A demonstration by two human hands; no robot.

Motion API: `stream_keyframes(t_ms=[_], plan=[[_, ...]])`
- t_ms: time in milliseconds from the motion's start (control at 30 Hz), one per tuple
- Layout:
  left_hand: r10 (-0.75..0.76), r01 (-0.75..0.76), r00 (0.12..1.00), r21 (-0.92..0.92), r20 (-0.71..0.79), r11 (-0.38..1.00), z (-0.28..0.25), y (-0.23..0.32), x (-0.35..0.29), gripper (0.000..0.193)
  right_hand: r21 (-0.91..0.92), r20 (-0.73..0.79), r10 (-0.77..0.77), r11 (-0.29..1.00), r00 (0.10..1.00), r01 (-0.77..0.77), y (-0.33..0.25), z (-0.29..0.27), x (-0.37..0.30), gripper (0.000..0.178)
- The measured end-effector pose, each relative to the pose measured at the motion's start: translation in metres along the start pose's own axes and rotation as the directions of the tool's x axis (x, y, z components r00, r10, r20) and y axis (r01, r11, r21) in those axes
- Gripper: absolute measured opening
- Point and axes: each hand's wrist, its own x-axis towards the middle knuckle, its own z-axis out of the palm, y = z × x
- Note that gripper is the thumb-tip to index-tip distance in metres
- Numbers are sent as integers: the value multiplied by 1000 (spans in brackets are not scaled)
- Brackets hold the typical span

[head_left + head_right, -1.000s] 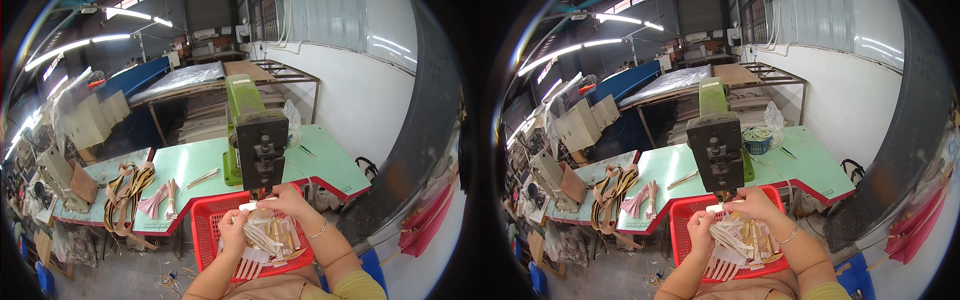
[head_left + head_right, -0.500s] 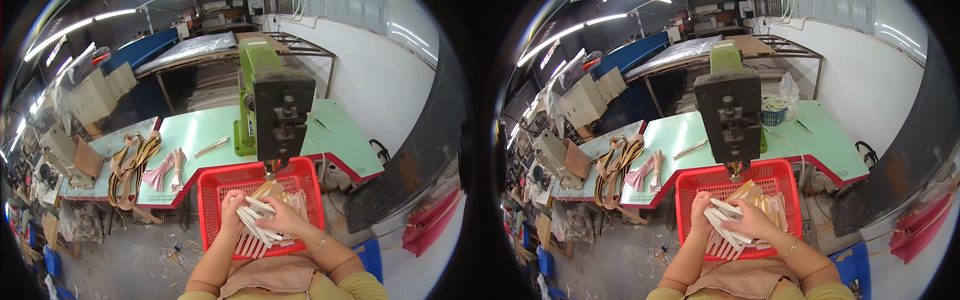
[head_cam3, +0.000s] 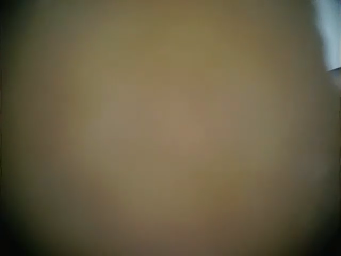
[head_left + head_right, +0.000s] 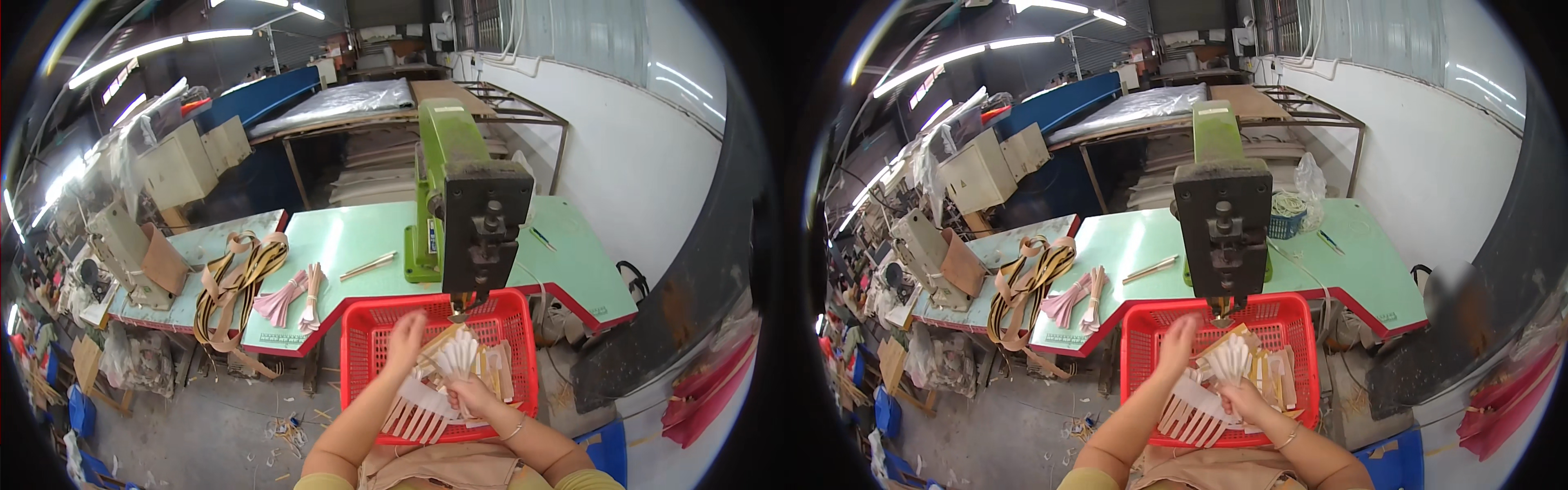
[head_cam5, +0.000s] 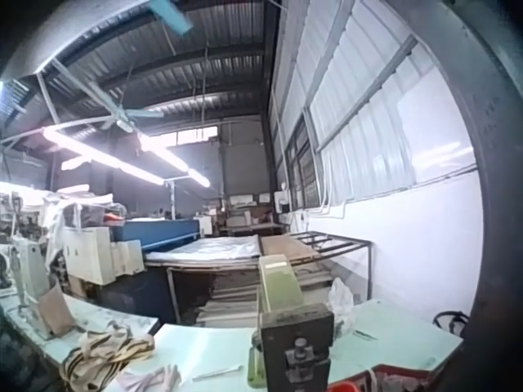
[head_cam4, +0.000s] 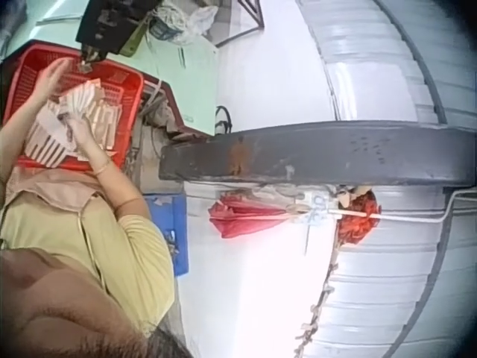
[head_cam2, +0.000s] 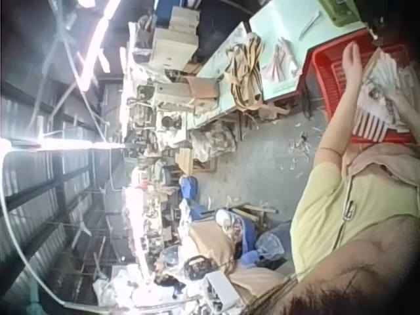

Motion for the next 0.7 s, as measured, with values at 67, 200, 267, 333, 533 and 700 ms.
stream_keyframes(t_ms=[67,200,267,333,533,700], plan=[[346,-277,931,395,-115,876,-17,-6,54,25,200,11,77,977,997,-77,-15,-11,-8,9],[483,-222,869,958,111,180,-70,-8,148,43,595,317,-10,780,948,-191,-21,-32,-16,11],[361,-156,924,986,125,56,-86,-26,169,38,607,334,-65,778,940,-161,-27,-37,-18,12],[158,-160,980,952,121,262,-96,-20,178,17,567,307,-105,818,946,-93,-27,-39,-14,12],[154,-35,987,998,43,-53,-42,-10,172,16,497,138,-106,867,985,24,-21,-47,-8,12],[226,-21,969,882,-98,471,-62,-12,149,10,363,-210,-76,920,975,150,-13,-35,7,11]])
